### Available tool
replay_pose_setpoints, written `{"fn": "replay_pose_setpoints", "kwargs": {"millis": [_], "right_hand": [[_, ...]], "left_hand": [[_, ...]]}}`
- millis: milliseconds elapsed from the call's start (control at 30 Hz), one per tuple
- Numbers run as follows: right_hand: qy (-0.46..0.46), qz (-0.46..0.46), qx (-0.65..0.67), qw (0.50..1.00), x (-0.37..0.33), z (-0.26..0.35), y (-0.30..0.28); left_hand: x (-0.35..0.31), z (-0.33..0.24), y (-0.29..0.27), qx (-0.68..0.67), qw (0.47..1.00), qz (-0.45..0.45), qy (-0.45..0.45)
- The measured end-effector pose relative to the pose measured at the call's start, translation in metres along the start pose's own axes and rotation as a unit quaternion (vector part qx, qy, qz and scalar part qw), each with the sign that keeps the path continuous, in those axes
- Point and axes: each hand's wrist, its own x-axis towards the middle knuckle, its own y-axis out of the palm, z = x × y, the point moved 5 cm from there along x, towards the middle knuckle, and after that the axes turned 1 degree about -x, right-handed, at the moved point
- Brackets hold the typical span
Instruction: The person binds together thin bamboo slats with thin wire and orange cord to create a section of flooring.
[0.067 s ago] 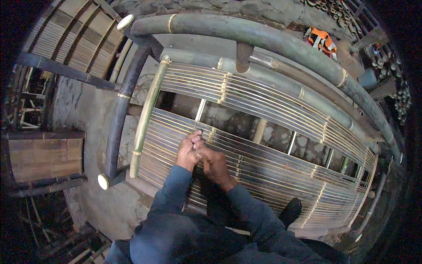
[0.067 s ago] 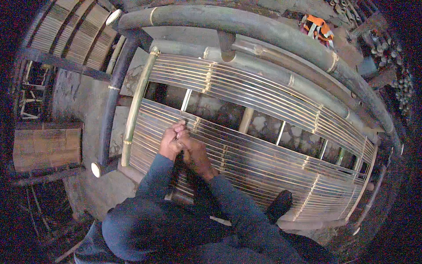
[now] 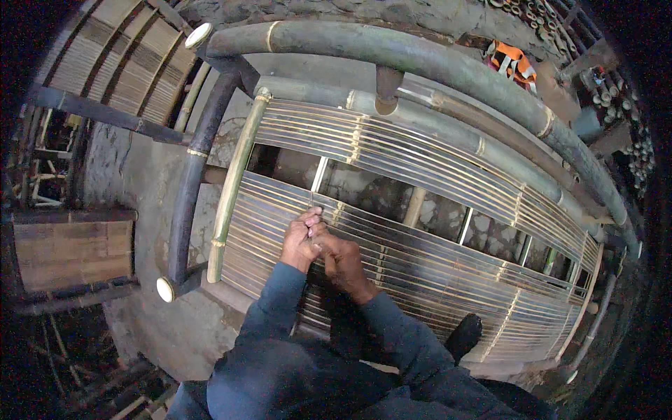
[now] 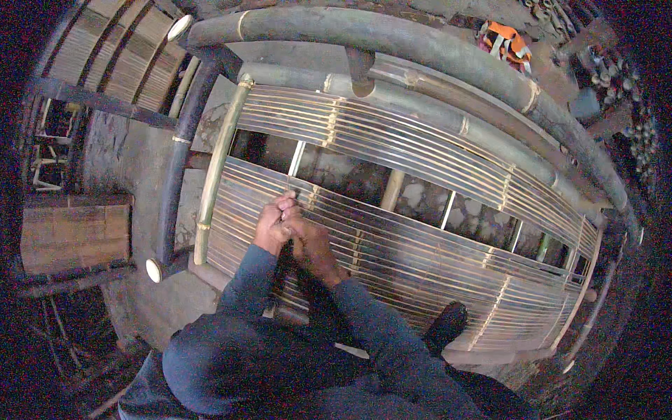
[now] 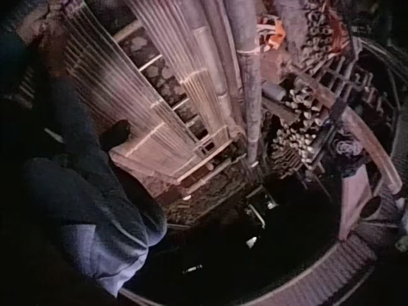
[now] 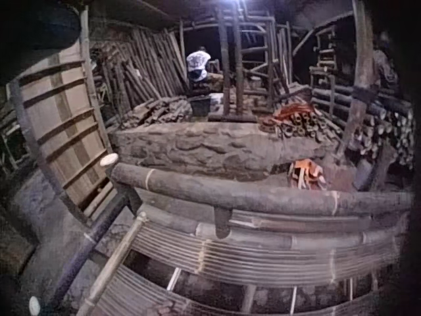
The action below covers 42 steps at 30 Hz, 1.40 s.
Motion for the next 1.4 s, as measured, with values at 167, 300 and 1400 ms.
{"fn": "replay_pose_setpoints", "kwargs": {"millis": [167,300,1400], "right_hand": [[0.002,0.026,-0.009,1.000,-0.007,-0.012,0.011],[-0.012,0.051,-0.010,0.999,-0.008,-0.007,-0.008],[0.308,-0.383,-0.191,0.850,-0.153,-0.067,-0.218]], "left_hand": [[-0.010,0.000,-0.005,0.096,0.995,-0.001,0.011],[-0.022,-0.023,0.000,0.293,0.952,-0.031,0.085],[0.061,0.243,0.162,0.835,0.389,0.340,0.190]]}}
